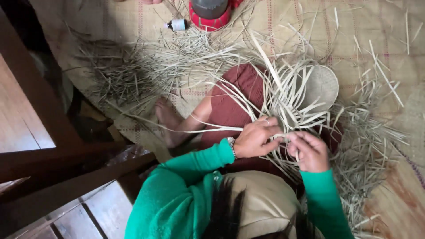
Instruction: The person is weaving dried plant fibers into a circular structure, likely a basket or hat, while sitting on a mat on the floor.
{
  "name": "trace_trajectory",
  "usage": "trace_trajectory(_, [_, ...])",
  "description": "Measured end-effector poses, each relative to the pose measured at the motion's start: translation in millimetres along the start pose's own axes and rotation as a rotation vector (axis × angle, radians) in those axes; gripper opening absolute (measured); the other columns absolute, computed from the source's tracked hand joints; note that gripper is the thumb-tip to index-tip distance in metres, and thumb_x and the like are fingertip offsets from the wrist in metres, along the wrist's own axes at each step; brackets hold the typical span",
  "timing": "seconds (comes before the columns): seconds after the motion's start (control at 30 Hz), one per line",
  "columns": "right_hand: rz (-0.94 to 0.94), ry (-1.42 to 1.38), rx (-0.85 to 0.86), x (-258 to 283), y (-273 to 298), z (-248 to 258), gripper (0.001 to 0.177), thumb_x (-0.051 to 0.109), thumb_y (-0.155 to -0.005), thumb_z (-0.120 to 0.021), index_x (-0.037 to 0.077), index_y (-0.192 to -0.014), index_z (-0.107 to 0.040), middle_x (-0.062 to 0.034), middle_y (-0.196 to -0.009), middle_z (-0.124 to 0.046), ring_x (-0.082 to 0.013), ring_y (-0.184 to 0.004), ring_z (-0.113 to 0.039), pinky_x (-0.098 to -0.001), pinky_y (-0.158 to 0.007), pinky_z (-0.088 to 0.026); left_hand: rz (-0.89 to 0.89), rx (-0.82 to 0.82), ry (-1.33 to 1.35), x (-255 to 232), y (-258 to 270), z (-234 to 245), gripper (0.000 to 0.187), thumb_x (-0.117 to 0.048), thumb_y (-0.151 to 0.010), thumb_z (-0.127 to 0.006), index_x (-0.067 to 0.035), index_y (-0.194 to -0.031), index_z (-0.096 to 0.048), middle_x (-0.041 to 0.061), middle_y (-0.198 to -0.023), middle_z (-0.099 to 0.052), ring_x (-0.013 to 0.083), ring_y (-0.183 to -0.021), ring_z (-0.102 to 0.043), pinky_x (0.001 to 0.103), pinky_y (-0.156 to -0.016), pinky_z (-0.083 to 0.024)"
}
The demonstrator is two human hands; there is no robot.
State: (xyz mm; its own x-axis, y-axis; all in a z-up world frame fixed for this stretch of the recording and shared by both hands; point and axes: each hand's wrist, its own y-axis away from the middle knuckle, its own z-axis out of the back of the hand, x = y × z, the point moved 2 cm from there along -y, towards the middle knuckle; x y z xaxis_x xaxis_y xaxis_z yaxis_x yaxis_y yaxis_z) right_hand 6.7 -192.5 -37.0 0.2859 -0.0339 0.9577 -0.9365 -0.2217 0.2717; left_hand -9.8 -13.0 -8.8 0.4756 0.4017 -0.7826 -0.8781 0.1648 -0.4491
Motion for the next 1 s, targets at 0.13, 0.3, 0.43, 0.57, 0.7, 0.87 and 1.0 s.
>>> trace_trajectory(0.13, [-0.161, -0.191, 0.056, 13, -9, -7, 0.019, 0.007, -0.085, -0.051, -0.009, -0.094, -0.057, -0.0086, -0.05, -0.041, -0.0108, -0.047, -0.04, -0.0219, -0.044, -0.031, -0.029, 0.042, -0.14, -2, -3, 5, 0.017, -0.027, -0.085, -0.045, -0.016, -0.073, -0.051, 0.001, -0.075, -0.048, 0.0226, -0.075, -0.052, 0.033, -0.067, -0.045])
trace_trajectory(0.3, [0.136, -0.222, -0.072, 55, -15, -17, 0.017, 0.003, -0.082, -0.054, -0.006, -0.096, -0.056, -0.0194, -0.081, -0.06, -0.0149, -0.06, -0.055, -0.0252, -0.054, -0.048, 0.004, 0.053, -0.166, 4, -2, -7, 0.019, -0.026, -0.085, -0.047, -0.015, -0.069, -0.05, 0.001, -0.076, -0.048, 0.0219, -0.075, -0.05, 0.031, -0.067, -0.044])
trace_trajectory(0.43, [0.346, -0.078, -0.054, 71, -15, -17, 0.018, -0.002, -0.079, -0.056, -0.008, -0.095, -0.055, -0.0191, -0.06, -0.055, -0.0144, -0.041, -0.048, -0.022, -0.034, -0.042, 0.063, 0.033, -0.103, -2, -4, -2, 0.02, -0.021, -0.084, -0.049, -0.009, -0.068, -0.051, 0.006, -0.076, -0.049, 0.0269, -0.076, -0.05, 0.035, -0.066, -0.044])
trace_trajectory(0.57, [0.119, 0.221, 0.0, 28, -25, -9, 0.019, -0.001, -0.073, -0.06, -0.008, -0.091, -0.06, -0.0136, -0.055, -0.056, -0.0079, -0.036, -0.047, -0.0146, -0.028, -0.037, 0.183, 0.065, 0.003, 2, -5, -2, 0.014, -0.019, -0.083, -0.049, -0.01, -0.072, -0.053, 0.009, -0.074, -0.051, 0.0315, -0.076, -0.052, 0.038, -0.067, -0.044])
trace_trajectory(0.7, [0.034, 0.659, 0.009, 16, -30, -12, 0.014, 0.017, -0.076, -0.061, 0.008, -0.065, -0.062, -0.004, -0.04, -0.053, -0.0139, -0.035, -0.049, -0.0233, -0.038, -0.04, 0.212, 0.075, -0.016, 0, -3, -7, 0.015, -0.023, -0.084, -0.049, -0.013, -0.073, -0.053, 0.006, -0.071, -0.051, 0.03, -0.074, -0.052, 0.038, -0.066, -0.044])
trace_trajectory(0.87, [0.012, 0.356, 0.027, 12, -34, -12, 0.017, 0.008, -0.075, -0.059, 0.004, -0.058, -0.06, -0.0019, -0.033, -0.043, -0.0038, -0.032, -0.037, -0.0139, -0.033, -0.028, 0.179, 0.091, -0.036, -5, -7, -4, 0.013, -0.022, -0.082, -0.053, -0.015, -0.072, -0.055, 0.005, -0.073, -0.054, 0.0286, -0.074, -0.051, 0.036, -0.068, -0.044])
trace_trajectory(1.0, [0.031, 0.218, 0.04, 12, -17, -4, 0.002, 0.004, -0.072, -0.062, 0.002, -0.072, -0.061, -0.0025, -0.044, -0.046, -0.004, -0.042, -0.041, -0.0154, -0.04, -0.032, 0.282, 0.099, 0.142, 7, -8, -5, 0.012, -0.009, -0.08, -0.051, -0.008, -0.068, -0.055, 0.011, -0.07, -0.053, 0.0354, -0.072, -0.05, 0.042, -0.07, -0.04])
